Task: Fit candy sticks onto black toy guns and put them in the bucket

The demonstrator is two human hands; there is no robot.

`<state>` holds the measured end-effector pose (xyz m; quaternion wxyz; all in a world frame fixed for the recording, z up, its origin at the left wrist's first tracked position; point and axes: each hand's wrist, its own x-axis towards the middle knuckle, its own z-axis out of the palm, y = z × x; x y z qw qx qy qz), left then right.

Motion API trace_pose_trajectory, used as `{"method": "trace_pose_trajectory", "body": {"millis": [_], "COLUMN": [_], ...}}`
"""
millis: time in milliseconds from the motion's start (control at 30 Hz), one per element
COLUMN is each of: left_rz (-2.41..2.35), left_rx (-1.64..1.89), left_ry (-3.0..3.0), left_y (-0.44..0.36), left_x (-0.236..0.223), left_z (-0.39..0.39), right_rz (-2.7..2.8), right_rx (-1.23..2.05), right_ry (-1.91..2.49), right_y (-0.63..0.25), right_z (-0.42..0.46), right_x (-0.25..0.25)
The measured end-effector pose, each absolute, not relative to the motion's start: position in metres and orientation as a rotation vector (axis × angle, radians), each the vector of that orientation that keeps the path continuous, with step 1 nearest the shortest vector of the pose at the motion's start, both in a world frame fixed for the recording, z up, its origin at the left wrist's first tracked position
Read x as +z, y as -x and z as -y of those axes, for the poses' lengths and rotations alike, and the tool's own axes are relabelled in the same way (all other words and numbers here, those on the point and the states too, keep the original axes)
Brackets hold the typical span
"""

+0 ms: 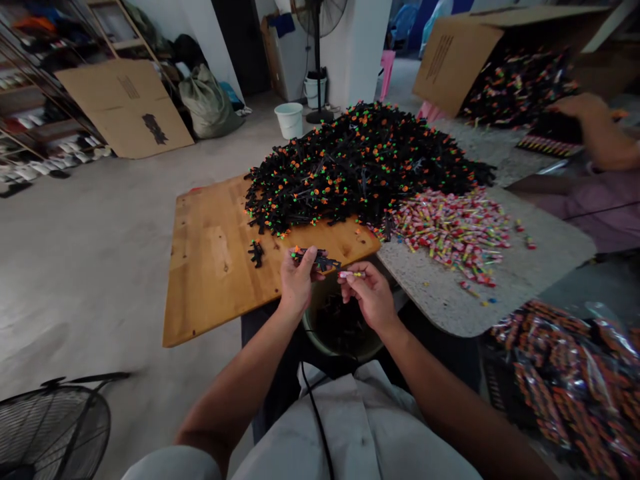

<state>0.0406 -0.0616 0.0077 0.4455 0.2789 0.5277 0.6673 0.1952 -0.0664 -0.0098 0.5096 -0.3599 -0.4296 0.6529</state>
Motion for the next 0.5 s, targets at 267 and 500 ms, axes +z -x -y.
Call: {"method": "trace_pose_trajectory", "body": {"millis": [267, 500], "left_rz": [-1.289, -1.31], "left_rx": [1.639, 1.63], "left_ry": [-0.671, -0.646], "left_y": [-0.0419, -0.0426], "left_x": [0.0051, 0.0022], "left_z": [0.0644, 0.0627], "right_rz": [0.974, 1.086], "right_rx": [1.574, 1.499], "right_ry": [0.847, 0.833], "right_y": [-0.1991, -0.2025], "right_z": [0.0656, 0.0687], "right_x": [-0.0087, -0.0141]}}
